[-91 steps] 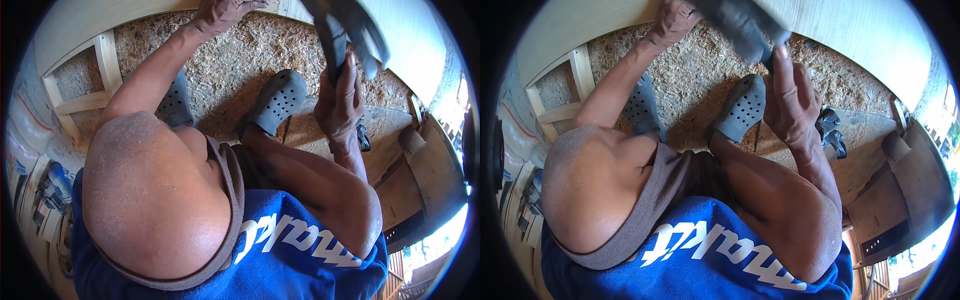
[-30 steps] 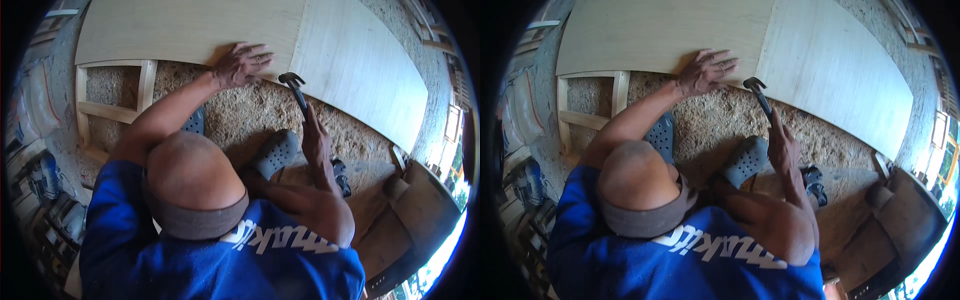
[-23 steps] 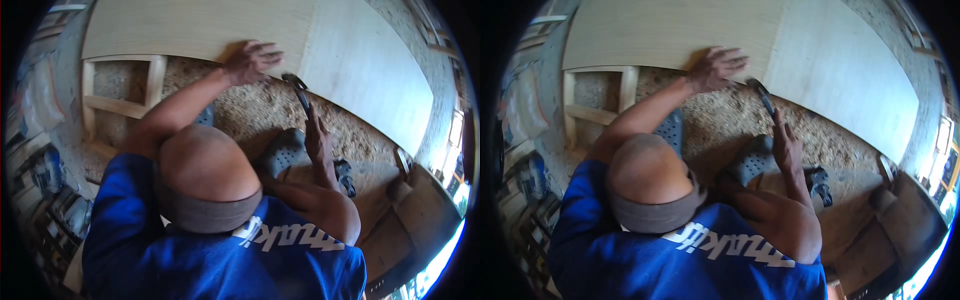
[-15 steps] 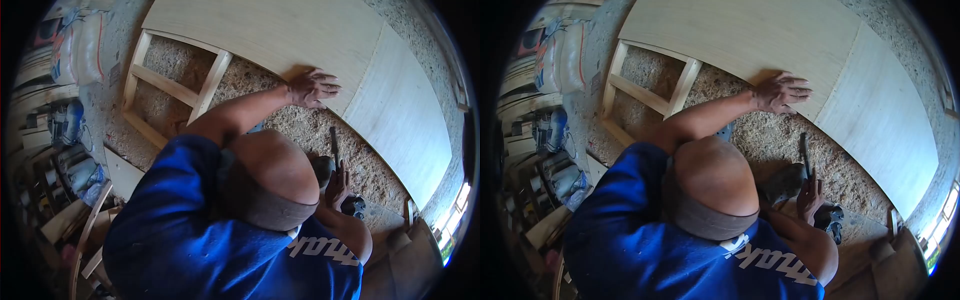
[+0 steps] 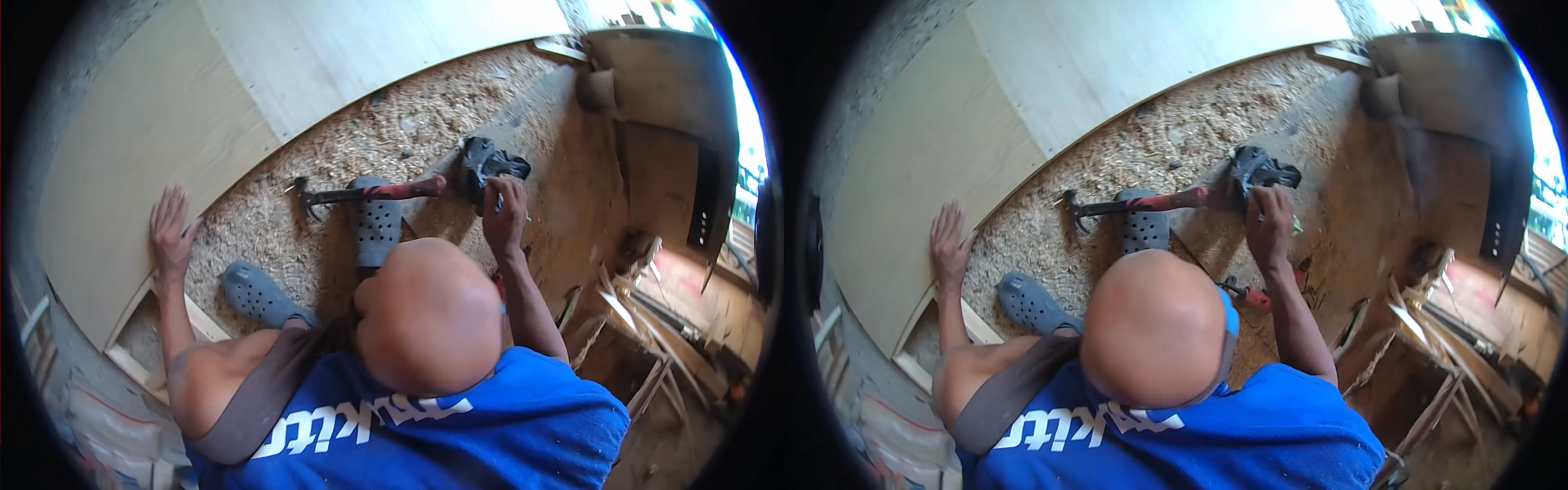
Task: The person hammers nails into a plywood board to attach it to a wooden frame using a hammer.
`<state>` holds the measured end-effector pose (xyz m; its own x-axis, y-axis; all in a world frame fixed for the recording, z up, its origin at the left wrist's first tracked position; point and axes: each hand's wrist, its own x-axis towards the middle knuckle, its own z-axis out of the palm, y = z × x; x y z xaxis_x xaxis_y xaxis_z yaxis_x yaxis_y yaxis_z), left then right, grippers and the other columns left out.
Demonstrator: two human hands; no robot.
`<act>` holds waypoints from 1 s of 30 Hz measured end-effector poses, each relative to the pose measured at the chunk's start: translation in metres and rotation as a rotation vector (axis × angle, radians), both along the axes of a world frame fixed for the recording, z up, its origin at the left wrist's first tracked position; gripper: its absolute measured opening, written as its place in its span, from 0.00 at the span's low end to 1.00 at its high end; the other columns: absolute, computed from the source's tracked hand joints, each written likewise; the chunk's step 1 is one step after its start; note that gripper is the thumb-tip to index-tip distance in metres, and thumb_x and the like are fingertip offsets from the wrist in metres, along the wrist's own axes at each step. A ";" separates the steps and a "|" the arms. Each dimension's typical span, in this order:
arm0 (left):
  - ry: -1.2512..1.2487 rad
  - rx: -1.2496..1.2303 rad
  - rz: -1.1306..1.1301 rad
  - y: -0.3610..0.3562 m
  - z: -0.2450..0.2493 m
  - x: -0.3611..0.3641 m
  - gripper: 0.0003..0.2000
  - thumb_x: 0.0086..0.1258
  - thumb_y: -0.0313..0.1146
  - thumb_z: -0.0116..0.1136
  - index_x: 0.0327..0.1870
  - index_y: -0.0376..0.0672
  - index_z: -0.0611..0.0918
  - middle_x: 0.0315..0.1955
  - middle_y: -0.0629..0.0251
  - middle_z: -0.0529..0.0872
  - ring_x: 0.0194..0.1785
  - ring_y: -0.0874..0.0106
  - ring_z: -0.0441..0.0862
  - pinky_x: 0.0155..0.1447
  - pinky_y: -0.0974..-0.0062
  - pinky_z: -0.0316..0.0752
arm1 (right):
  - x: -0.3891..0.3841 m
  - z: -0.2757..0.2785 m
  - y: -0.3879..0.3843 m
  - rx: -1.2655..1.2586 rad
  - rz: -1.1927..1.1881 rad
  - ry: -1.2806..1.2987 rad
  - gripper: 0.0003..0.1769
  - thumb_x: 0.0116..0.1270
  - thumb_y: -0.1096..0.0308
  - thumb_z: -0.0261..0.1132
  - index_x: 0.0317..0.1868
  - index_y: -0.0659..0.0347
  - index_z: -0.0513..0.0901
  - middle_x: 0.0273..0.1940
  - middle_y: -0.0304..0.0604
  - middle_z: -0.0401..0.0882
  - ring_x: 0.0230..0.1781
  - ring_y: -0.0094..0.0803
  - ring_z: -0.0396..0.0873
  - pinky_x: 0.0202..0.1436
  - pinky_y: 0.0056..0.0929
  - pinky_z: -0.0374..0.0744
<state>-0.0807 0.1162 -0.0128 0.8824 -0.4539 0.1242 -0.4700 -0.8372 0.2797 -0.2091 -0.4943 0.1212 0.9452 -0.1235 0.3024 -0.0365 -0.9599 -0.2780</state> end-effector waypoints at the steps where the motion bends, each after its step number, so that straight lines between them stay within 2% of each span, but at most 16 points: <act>1: -0.002 -0.005 -0.025 -0.003 0.005 0.001 0.32 0.62 0.31 0.75 0.70 0.43 0.81 0.75 0.61 0.77 0.81 0.58 0.68 0.82 0.53 0.59 | -0.008 -0.003 -0.016 0.100 -0.184 0.028 0.07 0.70 0.75 0.67 0.47 0.62 0.87 0.42 0.50 0.86 0.45 0.48 0.85 0.51 0.41 0.80; 2: 0.032 0.009 -0.017 -0.005 0.010 0.002 0.32 0.62 0.30 0.74 0.71 0.43 0.80 0.75 0.61 0.76 0.81 0.58 0.67 0.83 0.52 0.59 | -0.014 -0.005 -0.030 0.204 -0.361 0.053 0.07 0.70 0.75 0.66 0.46 0.64 0.87 0.41 0.52 0.87 0.44 0.49 0.85 0.51 0.42 0.81; 4: 0.062 0.030 -0.003 -0.009 0.012 0.008 0.32 0.63 0.29 0.73 0.72 0.44 0.80 0.75 0.61 0.76 0.81 0.58 0.67 0.83 0.52 0.58 | -0.014 -0.010 -0.051 0.271 -0.436 0.132 0.08 0.68 0.76 0.67 0.46 0.65 0.87 0.41 0.54 0.87 0.43 0.52 0.86 0.50 0.42 0.81; 6: 0.072 0.023 -0.015 -0.010 0.018 0.006 0.32 0.62 0.27 0.73 0.72 0.42 0.79 0.75 0.57 0.75 0.81 0.56 0.67 0.83 0.53 0.58 | -0.007 -0.016 -0.058 0.113 -0.217 0.212 0.09 0.68 0.77 0.64 0.46 0.65 0.88 0.43 0.54 0.88 0.44 0.48 0.88 0.52 0.38 0.82; 7: 0.071 0.032 -0.008 -0.010 0.020 0.005 0.32 0.62 0.27 0.73 0.72 0.42 0.79 0.75 0.57 0.75 0.81 0.56 0.67 0.83 0.53 0.58 | 0.002 -0.020 -0.062 -0.109 -0.149 0.287 0.09 0.65 0.76 0.62 0.42 0.65 0.87 0.41 0.56 0.88 0.44 0.55 0.87 0.50 0.44 0.83; 8: 0.085 0.020 0.001 -0.011 0.021 0.006 0.32 0.62 0.27 0.73 0.72 0.42 0.79 0.75 0.57 0.75 0.81 0.57 0.67 0.83 0.53 0.59 | 0.012 -0.022 -0.064 -0.098 -0.139 0.285 0.09 0.65 0.76 0.62 0.42 0.65 0.87 0.41 0.56 0.88 0.44 0.55 0.87 0.50 0.44 0.83; 10: 0.092 -0.006 0.005 -0.011 0.018 0.006 0.32 0.62 0.27 0.74 0.71 0.42 0.80 0.75 0.57 0.76 0.81 0.57 0.67 0.83 0.55 0.59 | 0.027 -0.027 -0.066 -0.168 -0.138 0.700 0.08 0.65 0.73 0.59 0.35 0.65 0.85 0.38 0.59 0.87 0.42 0.61 0.85 0.47 0.53 0.81; 12: 0.093 -0.029 0.028 -0.009 0.015 0.004 0.32 0.61 0.28 0.74 0.70 0.42 0.81 0.74 0.57 0.76 0.80 0.58 0.68 0.82 0.56 0.61 | 0.030 -0.060 -0.083 -0.290 -0.027 0.665 0.11 0.68 0.68 0.55 0.34 0.63 0.83 0.35 0.61 0.85 0.36 0.64 0.83 0.42 0.58 0.77; 13: 0.094 -0.036 0.052 -0.010 0.018 0.003 0.32 0.61 0.29 0.75 0.70 0.42 0.81 0.74 0.58 0.77 0.80 0.59 0.69 0.82 0.57 0.62 | 0.020 -0.099 -0.117 -0.266 0.071 0.490 0.12 0.72 0.66 0.56 0.35 0.62 0.83 0.34 0.58 0.85 0.34 0.58 0.84 0.42 0.53 0.80; 15: 0.070 -0.082 0.120 -0.012 0.025 -0.001 0.32 0.58 0.30 0.76 0.68 0.44 0.82 0.73 0.59 0.78 0.79 0.61 0.70 0.81 0.58 0.64 | 0.027 -0.095 -0.105 0.264 -0.096 0.937 0.16 0.77 0.56 0.58 0.49 0.58 0.85 0.44 0.51 0.87 0.44 0.44 0.87 0.50 0.49 0.82; 18: 0.082 -0.080 0.189 0.003 0.031 -0.013 0.31 0.61 0.31 0.75 0.68 0.45 0.82 0.73 0.63 0.78 0.79 0.63 0.70 0.82 0.60 0.63 | -0.070 -0.072 -0.058 0.296 -0.107 1.599 0.14 0.76 0.58 0.60 0.47 0.59 0.85 0.43 0.51 0.87 0.42 0.44 0.86 0.48 0.48 0.82; 20: 0.101 -0.066 0.212 0.017 0.031 -0.021 0.30 0.62 0.31 0.74 0.69 0.45 0.82 0.74 0.63 0.77 0.79 0.63 0.70 0.83 0.61 0.62 | -0.108 -0.048 -0.049 0.268 -0.078 1.800 0.13 0.74 0.59 0.62 0.46 0.59 0.85 0.42 0.51 0.87 0.41 0.44 0.86 0.47 0.47 0.81; 23: 0.136 -0.113 0.197 0.031 0.025 -0.025 0.30 0.64 0.29 0.73 0.70 0.44 0.81 0.74 0.60 0.76 0.80 0.60 0.68 0.83 0.59 0.61 | -0.108 -0.027 -0.042 0.198 -0.052 1.783 0.12 0.73 0.60 0.64 0.44 0.60 0.85 0.40 0.50 0.86 0.40 0.43 0.86 0.45 0.46 0.81; 25: 0.143 -0.125 0.199 0.033 0.025 -0.026 0.29 0.63 0.30 0.73 0.69 0.44 0.82 0.74 0.61 0.76 0.80 0.62 0.68 0.84 0.60 0.61 | -0.088 -0.017 -0.041 0.090 -0.022 1.652 0.11 0.72 0.61 0.65 0.42 0.61 0.85 0.39 0.50 0.86 0.39 0.43 0.85 0.44 0.45 0.81; 27: 0.139 -0.137 0.188 0.030 0.027 -0.023 0.29 0.62 0.31 0.74 0.68 0.45 0.83 0.74 0.62 0.77 0.80 0.63 0.68 0.84 0.62 0.61 | -0.045 0.002 -0.036 -0.093 -0.008 1.425 0.10 0.70 0.62 0.66 0.41 0.61 0.85 0.38 0.50 0.86 0.38 0.43 0.85 0.43 0.44 0.81; 30: 0.088 -0.107 0.224 0.014 0.032 -0.023 0.24 0.63 0.32 0.74 0.63 0.44 0.86 0.70 0.57 0.81 0.76 0.62 0.74 0.82 0.62 0.65 | 0.031 0.044 -0.019 -0.333 -0.047 1.007 0.09 0.69 0.64 0.69 0.39 0.62 0.85 0.36 0.50 0.86 0.37 0.43 0.85 0.41 0.43 0.80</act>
